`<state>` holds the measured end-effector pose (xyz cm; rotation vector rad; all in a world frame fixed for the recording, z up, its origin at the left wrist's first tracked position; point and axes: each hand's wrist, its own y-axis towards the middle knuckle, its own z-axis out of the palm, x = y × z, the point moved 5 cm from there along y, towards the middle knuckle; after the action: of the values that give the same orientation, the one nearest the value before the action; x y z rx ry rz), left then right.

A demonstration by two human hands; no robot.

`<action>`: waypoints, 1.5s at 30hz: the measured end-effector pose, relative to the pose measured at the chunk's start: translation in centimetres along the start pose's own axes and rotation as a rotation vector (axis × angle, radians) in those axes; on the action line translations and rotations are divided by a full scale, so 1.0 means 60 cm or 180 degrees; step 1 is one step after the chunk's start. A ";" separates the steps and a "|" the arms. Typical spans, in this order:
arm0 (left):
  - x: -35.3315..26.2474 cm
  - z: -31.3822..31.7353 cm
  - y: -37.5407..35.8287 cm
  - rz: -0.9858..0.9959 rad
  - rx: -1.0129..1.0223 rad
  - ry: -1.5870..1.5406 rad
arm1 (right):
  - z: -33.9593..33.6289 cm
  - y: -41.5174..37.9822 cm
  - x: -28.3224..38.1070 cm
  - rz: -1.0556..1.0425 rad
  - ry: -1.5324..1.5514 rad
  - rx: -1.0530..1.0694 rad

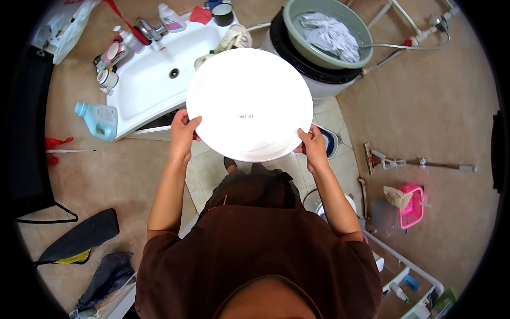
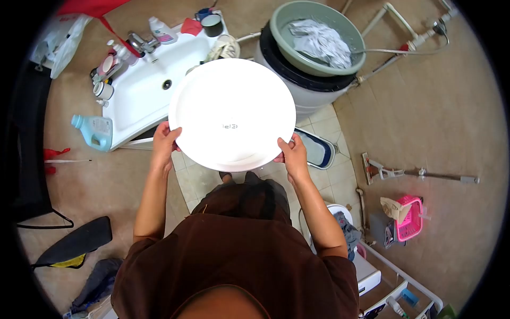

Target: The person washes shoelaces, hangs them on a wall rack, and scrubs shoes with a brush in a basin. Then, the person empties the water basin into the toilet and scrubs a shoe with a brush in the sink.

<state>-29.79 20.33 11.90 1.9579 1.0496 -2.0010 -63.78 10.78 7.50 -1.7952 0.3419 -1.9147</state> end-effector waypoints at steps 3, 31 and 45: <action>-0.045 -0.096 0.014 0.0161 -0.0280 -0.0270 | 0.111 -0.005 0.027 -0.0012 -0.0048 0.0238; -0.076 -0.484 0.259 0.0362 -0.2182 -0.2061 | 0.962 0.560 0.175 -0.5036 -0.5460 0.0680; -0.075 -0.461 0.348 -0.0168 -0.2105 -0.2382 | 1.048 0.664 0.141 -0.5828 -0.6982 0.1028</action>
<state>5.13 18.86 11.09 0.7671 1.2959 -1.8133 5.08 -18.12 1.49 -2.5049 -2.4762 0.8819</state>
